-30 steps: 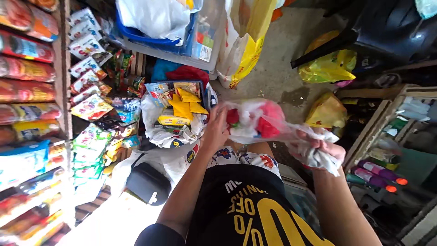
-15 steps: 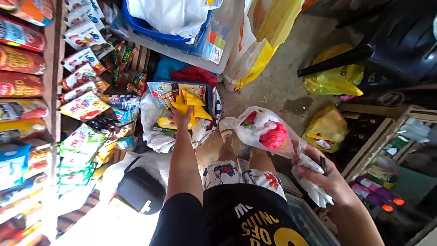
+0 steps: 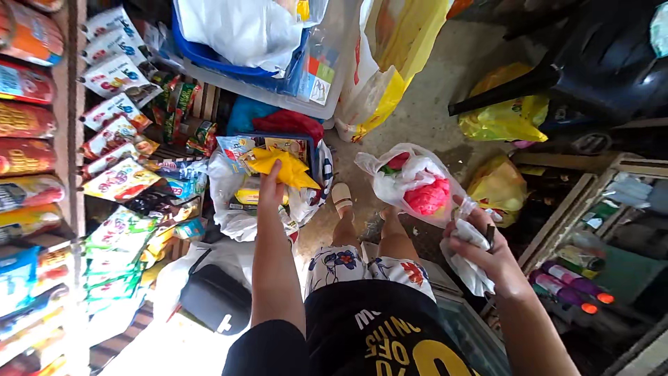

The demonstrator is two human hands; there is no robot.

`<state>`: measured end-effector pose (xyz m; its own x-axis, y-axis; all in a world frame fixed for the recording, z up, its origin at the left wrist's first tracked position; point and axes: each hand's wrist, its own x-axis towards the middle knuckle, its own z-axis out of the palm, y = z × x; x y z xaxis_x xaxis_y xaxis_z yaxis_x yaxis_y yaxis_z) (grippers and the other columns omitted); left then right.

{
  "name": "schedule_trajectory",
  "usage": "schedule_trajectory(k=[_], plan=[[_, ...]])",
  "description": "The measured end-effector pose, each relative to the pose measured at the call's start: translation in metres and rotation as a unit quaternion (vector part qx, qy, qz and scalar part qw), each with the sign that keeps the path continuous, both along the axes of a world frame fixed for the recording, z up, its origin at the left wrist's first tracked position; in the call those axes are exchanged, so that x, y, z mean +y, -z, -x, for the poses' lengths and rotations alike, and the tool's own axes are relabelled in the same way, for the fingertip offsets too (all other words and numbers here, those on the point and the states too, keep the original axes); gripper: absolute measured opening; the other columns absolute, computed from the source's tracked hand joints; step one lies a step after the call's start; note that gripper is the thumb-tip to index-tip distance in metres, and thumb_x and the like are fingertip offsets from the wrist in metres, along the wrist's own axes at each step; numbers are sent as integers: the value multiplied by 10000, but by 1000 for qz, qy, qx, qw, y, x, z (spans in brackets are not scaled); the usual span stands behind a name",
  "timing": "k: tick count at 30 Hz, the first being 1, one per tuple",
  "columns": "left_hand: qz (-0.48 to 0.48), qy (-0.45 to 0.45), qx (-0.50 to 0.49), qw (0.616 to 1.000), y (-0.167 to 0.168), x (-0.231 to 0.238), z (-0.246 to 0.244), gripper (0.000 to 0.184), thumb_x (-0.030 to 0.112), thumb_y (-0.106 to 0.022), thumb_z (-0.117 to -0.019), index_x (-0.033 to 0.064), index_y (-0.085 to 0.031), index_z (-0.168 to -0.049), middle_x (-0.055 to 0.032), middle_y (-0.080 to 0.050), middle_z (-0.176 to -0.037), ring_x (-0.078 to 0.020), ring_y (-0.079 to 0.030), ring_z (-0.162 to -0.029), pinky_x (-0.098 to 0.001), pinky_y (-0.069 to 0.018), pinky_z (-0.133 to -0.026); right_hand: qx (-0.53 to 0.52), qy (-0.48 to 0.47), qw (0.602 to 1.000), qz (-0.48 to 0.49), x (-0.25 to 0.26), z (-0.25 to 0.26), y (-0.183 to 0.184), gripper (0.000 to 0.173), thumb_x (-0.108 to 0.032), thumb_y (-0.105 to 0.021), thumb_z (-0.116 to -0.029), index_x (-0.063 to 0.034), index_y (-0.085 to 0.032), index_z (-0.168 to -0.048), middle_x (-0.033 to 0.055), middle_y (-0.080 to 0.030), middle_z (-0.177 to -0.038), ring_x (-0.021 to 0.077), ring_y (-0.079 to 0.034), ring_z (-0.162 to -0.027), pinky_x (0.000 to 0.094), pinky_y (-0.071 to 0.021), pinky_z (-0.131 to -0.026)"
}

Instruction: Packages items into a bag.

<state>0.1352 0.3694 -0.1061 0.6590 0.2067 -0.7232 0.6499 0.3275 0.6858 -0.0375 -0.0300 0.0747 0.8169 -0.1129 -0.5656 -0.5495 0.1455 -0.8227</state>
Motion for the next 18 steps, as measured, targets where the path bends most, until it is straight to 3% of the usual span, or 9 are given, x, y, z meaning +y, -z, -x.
schedule_trajectory(k=[2, 4, 7, 9, 11, 14, 15, 16, 18], plan=[[-26, 25, 41, 999, 22, -20, -11, 755, 253, -714, -964, 107, -284, -1566, -161, -566, -1418, -254, -603, -1250, -452, -532, -1026, -3, -5, 1000, 7, 2, -2, -2, 836, -206, -736, -816, -32, -335, -1529, -12, -666, -1110, 79, -672, -947, 239, -583, -838], [-71, 14, 70, 995, 31, -32, -18, 727, 257, -759, -928, 85, -378, -1522, -181, -599, -1370, -273, -622, -1208, -467, -546, -983, -1, -8, 1000, 12, 2, -3, -7, 853, -217, -750, -806, -39, -341, -1533, 1, -666, -1119, 86, -675, -945, 246, -588, -830], [-106, 11, 26, 994, 19, -24, -8, 707, 238, -769, -922, 47, -407, -1498, -175, -610, -1353, -248, -629, -1204, -440, -543, -1006, -3, -21, 1000, 2, 3, -3, -11, 883, -218, -758, -805, -90, -317, -1559, 13, -671, -1111, 98, -679, -931, 251, -593, -805], [-113, 58, -58, 990, -15, -13, 12, 754, 199, -774, -906, 3, -357, -1502, -167, -608, -1344, -225, -633, -1198, -421, -548, -1025, -6, -32, 999, -10, 6, 0, -11, 899, -208, -756, -809, -107, -290, -1570, 19, -665, -1126, 104, -681, -924, 257, -597, -794], [-90, 119, -101, 984, -67, -20, 32, 795, 220, -820, -843, 31, -367, -1469, -77, -639, -1272, -149, -650, -1130, -386, -567, -981, -7, -39, 999, -20, 10, 0, -10, 917, -219, -760, -802, -119, -277, -1576, 23, -669, -1124, 107, -687, -910, 262, -604, -779], [-10, 189, -142, 972, -135, -79, 54, 732, 85, -907, -686, 79, -520, -1307, 37, -727, -1086, -72, -705, -978, -330, -612, -879, -9, -58, 998, -36, 17, 0, -10, 933, -244, -774, -799, -166, -278, -1586, 25, -669, -1143, 112, -688, -926, 266, -603, -795], [37, 225, -189, 955, -145, -104, 55, 734, 7, -905, -651, 62, -542, -1286, 26, -728, -1100, -79, -707, -991, -327, -616, -881, -14, -65, 997, -41, 18, -1, -10, 943, -261, -777, -801, -178, -267, -1589, 18, -667, -1153, 106, -688, -938, 260, -600, -806], [84, 281, -258, 920, -143, -128, 53, 761, 17, -923, -643, 50, -540, -1299, 6, -695, -1197, -93, -675, -1094, -334, -588, -962, -22, -68, 996, -45, 21, -3, -12, 945, -274, -779, -804, -184, -263, -1590, 9, -671, -1159, 97, -690, -945, 253, -600, -815], [89, 414, -352, 835, -122, -165, 47, 620, 63, -930, -655, 1, -593, -1171, -117, -614, -1266, -185, -601, -1197, -371, -527, -1030, -43, -67, 995, -60, 22, -5, -18, 939, -286, -781, -815, -203, -254, -1588, 2, -674, -1152, 95, -691, -951, 249, -600, -820]])
